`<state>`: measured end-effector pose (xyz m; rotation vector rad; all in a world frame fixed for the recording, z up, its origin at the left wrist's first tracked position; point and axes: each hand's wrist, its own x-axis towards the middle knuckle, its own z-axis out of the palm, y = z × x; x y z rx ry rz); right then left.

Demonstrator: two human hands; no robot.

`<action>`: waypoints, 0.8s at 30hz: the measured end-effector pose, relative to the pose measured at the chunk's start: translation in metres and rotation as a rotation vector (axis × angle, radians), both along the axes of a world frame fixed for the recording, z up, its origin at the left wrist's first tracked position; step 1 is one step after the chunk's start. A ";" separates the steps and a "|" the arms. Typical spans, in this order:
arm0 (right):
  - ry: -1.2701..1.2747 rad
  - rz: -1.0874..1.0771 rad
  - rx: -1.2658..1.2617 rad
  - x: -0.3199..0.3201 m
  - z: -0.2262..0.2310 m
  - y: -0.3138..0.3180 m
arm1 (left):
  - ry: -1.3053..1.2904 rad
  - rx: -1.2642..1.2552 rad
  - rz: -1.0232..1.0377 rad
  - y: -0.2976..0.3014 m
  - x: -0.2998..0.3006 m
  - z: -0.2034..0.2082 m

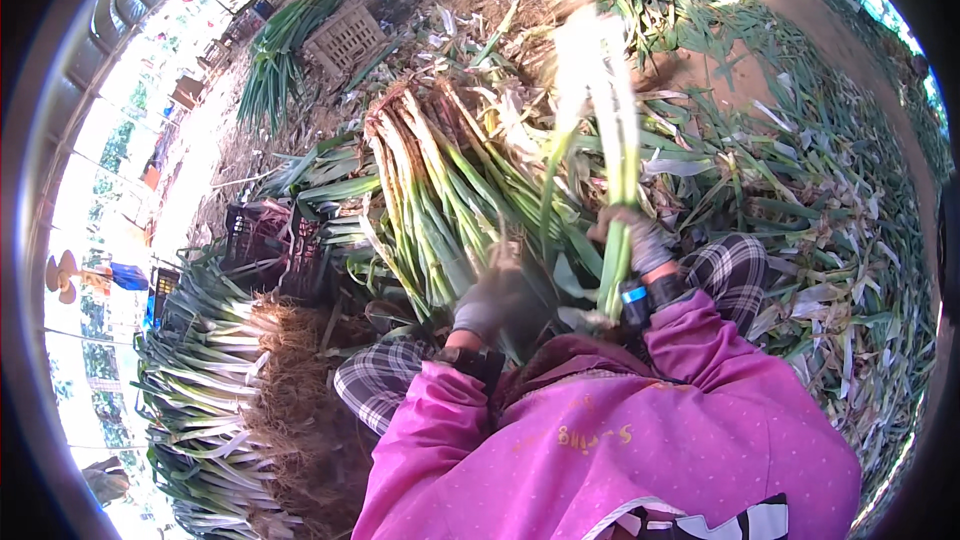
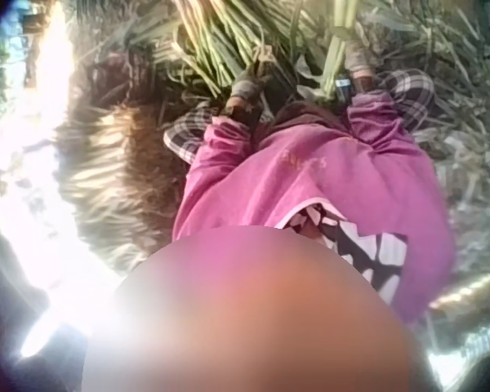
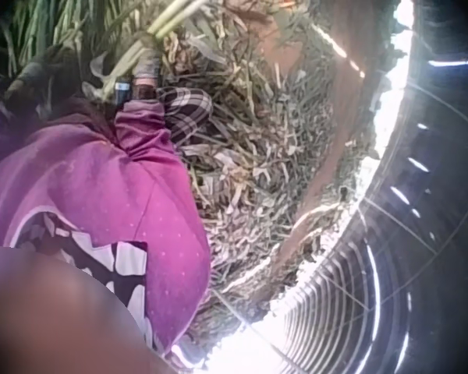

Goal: The person peels the outer layers from leeks by hand and places the cleaned leeks onto a pile.

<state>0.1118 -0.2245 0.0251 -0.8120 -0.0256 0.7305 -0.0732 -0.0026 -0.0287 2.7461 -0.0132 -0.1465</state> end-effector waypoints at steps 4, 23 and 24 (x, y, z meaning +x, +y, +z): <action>-0.069 -0.109 -0.127 0.033 0.052 0.001 | 0.192 -0.373 0.850 0.017 -0.011 0.004; -0.443 0.374 -1.318 0.018 -0.145 0.303 | 0.245 -0.060 0.400 0.152 0.036 0.023; -0.446 0.396 -1.319 0.015 -0.143 0.311 | 0.242 -0.070 0.390 0.157 0.029 0.018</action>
